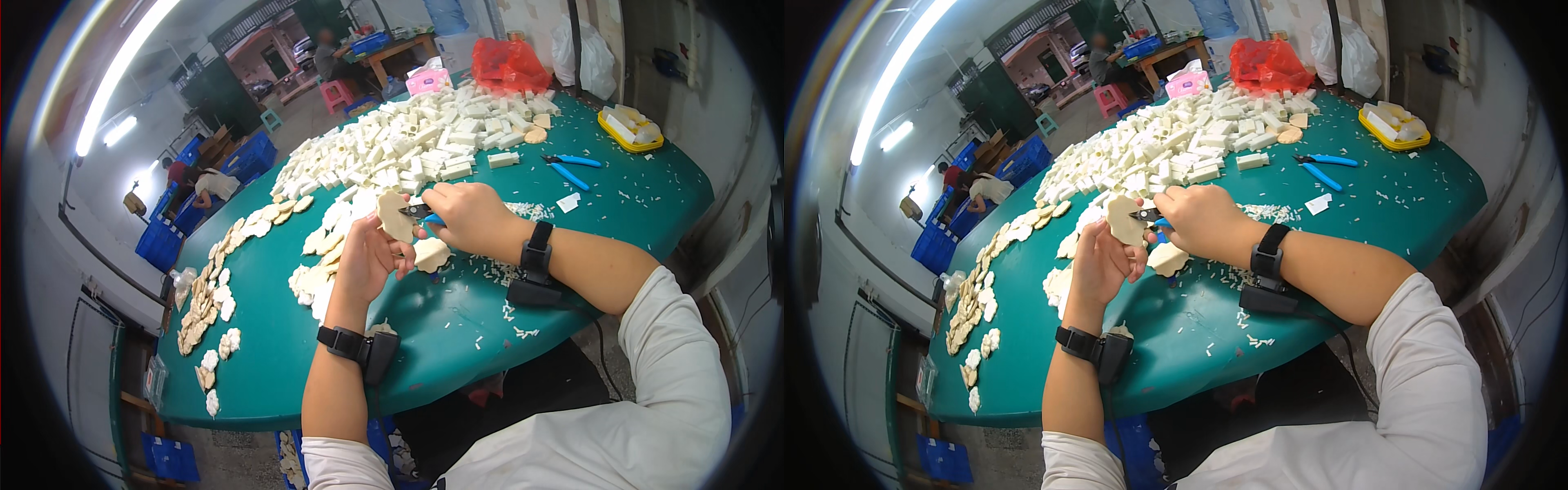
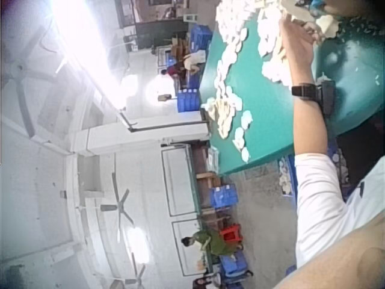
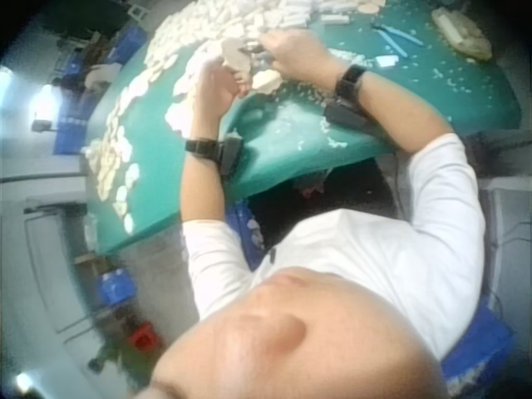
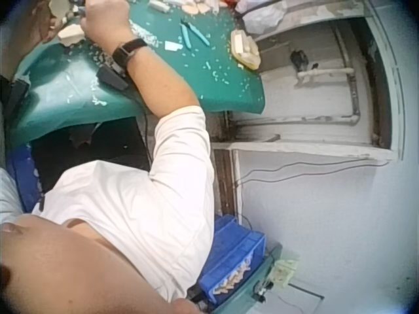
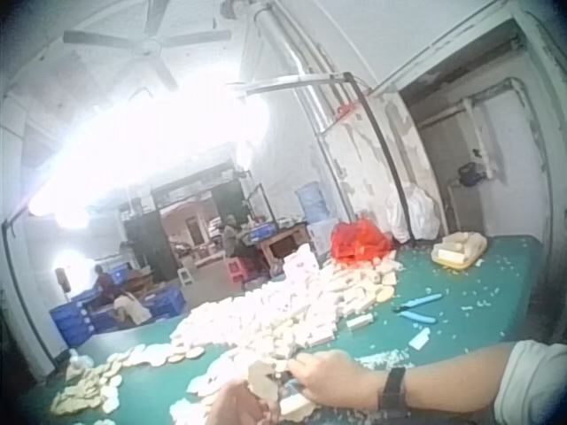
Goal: Trimming the edges of star-shaped white foam pieces using a pair of pliers.
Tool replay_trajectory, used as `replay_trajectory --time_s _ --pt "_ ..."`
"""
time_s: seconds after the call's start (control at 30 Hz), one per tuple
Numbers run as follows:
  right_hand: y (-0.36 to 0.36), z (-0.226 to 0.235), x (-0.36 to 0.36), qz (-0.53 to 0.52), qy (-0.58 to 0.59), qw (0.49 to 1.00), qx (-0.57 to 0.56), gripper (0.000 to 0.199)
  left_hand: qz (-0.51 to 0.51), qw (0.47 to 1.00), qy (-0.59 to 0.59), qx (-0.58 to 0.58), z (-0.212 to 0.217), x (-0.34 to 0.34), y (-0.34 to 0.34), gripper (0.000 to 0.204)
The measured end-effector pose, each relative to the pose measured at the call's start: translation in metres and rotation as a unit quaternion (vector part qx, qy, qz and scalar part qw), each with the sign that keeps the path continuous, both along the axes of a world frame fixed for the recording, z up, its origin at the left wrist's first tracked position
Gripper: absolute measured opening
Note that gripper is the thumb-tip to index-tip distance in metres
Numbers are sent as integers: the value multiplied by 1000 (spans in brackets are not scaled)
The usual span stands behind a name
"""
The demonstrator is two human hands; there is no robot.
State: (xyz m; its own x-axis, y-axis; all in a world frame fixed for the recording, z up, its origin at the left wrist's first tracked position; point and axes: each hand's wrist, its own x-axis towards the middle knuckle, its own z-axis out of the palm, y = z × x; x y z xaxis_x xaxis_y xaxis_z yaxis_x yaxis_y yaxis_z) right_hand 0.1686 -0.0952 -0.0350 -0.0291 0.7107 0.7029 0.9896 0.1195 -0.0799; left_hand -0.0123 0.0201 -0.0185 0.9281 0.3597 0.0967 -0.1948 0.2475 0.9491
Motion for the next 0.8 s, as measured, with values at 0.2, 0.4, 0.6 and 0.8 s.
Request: replay_trajectory --time_s 0.2,0.4,0.6,0.8 --pt "3 -3 3 13 -9 1000 18 29 -1 1000 -4 0 -1 1 1 58" --pt "4 -2 2 17 -18 999 28 31 15 1000 11 1 1 0 1 58" --pt "2 0 1 15 -14 1000 16 31 12 1000 5 2 0 0 2 58" --pt "1 0 0 15 -8 1000 9 29 7 1000 2 -2 -1 0 2 59"
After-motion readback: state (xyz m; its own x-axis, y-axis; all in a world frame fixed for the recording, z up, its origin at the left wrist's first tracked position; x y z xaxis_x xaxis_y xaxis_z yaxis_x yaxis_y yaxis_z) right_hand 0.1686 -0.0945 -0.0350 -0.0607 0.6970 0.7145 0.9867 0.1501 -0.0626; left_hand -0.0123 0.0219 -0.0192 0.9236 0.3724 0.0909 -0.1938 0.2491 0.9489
